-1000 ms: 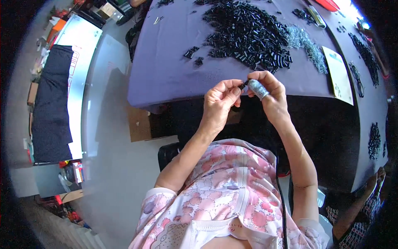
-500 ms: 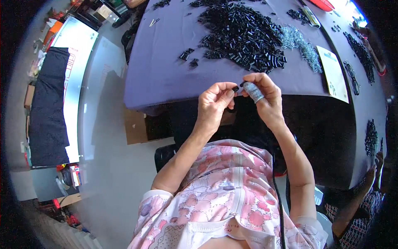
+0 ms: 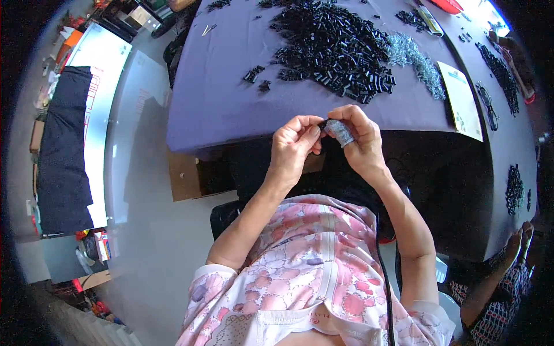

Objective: Picking up small black plastic parts from a table and placing them into a small plastic bag.

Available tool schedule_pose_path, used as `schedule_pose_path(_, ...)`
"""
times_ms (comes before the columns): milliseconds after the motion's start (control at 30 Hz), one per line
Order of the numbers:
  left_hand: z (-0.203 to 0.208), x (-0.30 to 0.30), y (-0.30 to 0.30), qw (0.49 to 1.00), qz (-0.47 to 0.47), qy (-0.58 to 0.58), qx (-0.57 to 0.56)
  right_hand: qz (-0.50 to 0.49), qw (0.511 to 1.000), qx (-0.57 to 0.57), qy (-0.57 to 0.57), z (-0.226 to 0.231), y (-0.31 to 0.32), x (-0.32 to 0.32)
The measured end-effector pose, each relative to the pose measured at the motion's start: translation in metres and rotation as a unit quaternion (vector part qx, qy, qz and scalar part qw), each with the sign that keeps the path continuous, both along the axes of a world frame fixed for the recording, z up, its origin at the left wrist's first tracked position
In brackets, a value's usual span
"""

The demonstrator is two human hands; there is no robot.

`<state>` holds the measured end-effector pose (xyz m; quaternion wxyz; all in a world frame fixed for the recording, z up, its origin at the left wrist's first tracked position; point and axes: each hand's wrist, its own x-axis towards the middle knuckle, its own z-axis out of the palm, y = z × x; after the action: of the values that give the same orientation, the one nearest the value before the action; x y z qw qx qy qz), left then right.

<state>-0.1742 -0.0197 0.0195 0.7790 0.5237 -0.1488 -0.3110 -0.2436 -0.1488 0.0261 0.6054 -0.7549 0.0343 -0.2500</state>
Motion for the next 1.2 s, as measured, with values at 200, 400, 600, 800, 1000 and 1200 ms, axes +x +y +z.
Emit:
schedule_pose_path(200, -0.002, -0.001, 0.000, 0.994, 0.008, -0.095, 0.046, 0.034, 0.999, -0.007, 0.004, 0.000, -0.005, -0.003)
schedule_pose_path(400, 0.003, 0.000, -0.003, 0.999, 0.043, -0.017, -0.013, 0.004, 1.000, 0.009, -0.018, -0.008, 0.003, 0.001)
schedule_pose_path(600, 0.005, 0.005, -0.004, 0.996, 0.068, -0.042, -0.038, 0.031, 0.993, 0.113, -0.014, -0.013, 0.007, 0.003)
schedule_pose_path(800, 0.004, 0.004, -0.001, 0.996, 0.059, -0.059, -0.023, 0.045, 0.996, 0.065, -0.036, -0.011, 0.010, 0.003)
schedule_pose_path(1000, 0.005, 0.013, 0.004, 1.000, 0.019, -0.016, -0.018, 0.031, 0.998, -0.055, -0.008, 0.005, 0.011, 0.001)
schedule_pose_path(1200, 0.007, 0.008, 0.007, 0.999, -0.031, 0.001, -0.041, 0.069, 0.985, -0.161, -0.003, 0.008, 0.006, 0.005)
